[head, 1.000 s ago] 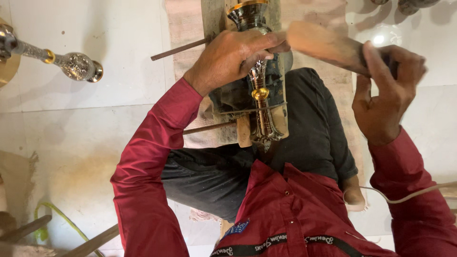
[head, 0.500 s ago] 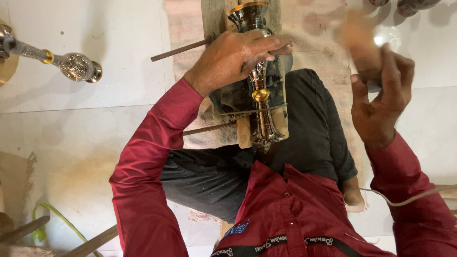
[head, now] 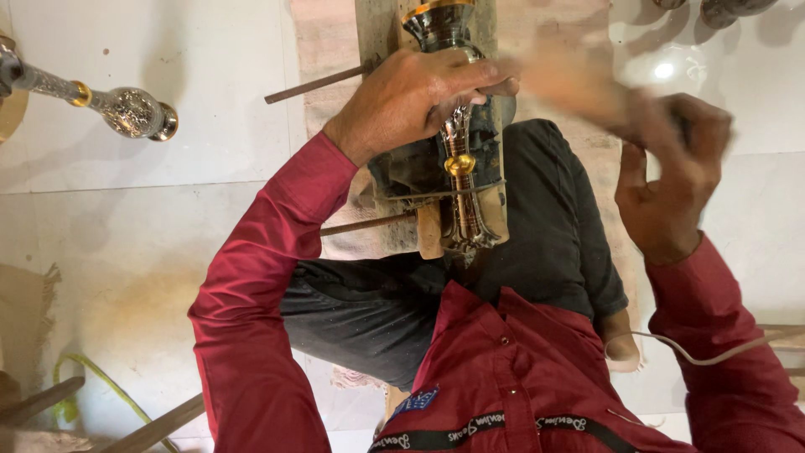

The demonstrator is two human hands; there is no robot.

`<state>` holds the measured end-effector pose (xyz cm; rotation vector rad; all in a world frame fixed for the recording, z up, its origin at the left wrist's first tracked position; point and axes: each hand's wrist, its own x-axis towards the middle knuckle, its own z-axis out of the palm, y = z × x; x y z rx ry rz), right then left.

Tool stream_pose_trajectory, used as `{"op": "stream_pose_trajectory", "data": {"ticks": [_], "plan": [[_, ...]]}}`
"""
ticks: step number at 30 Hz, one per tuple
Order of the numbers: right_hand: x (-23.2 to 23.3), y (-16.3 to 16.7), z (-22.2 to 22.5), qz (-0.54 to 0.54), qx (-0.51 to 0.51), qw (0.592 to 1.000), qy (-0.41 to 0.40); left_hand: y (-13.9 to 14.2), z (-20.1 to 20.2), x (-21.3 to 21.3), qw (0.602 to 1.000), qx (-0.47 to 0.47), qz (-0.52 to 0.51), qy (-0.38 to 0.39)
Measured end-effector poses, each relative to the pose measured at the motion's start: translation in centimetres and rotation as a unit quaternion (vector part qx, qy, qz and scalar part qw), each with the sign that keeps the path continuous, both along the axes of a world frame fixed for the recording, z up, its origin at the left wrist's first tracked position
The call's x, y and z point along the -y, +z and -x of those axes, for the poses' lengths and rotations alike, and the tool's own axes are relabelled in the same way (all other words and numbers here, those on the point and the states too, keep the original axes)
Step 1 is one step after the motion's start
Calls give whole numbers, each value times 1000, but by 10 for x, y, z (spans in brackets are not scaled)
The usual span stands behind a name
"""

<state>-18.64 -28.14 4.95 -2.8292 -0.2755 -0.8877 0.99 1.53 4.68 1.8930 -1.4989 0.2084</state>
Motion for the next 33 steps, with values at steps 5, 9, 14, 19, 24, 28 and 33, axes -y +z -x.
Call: {"op": "stream_pose_trajectory", "data": {"ticks": [5, 9, 14, 19, 24, 28, 33], "plan": [[6, -11, -1, -130, 16, 990, 45, 0, -1, 0, 1000, 14, -17, 12], [4, -13, 0, -70, 28, 997, 17, -3, -2, 1, 1000, 9, -4, -14], [0, -12, 4, -54, 36, 998, 8, -8, -2, 5, 1000, 28, -2, -6], [-5, -6, 1, -130, 29, 991, 25, -7, -5, 1, 999, 36, -26, 5], [-13, 2, 3, -315, -5, 949, 2, -3, -4, 1, 1000, 27, -13, -4], [-11, -1, 5, -33, 27, 999, -10, 1, -2, 0, 1000, 12, -28, -5], [-5, -16, 2, -96, 67, 992, 39, 2, -2, 0, 999, 35, -35, 0]]}}
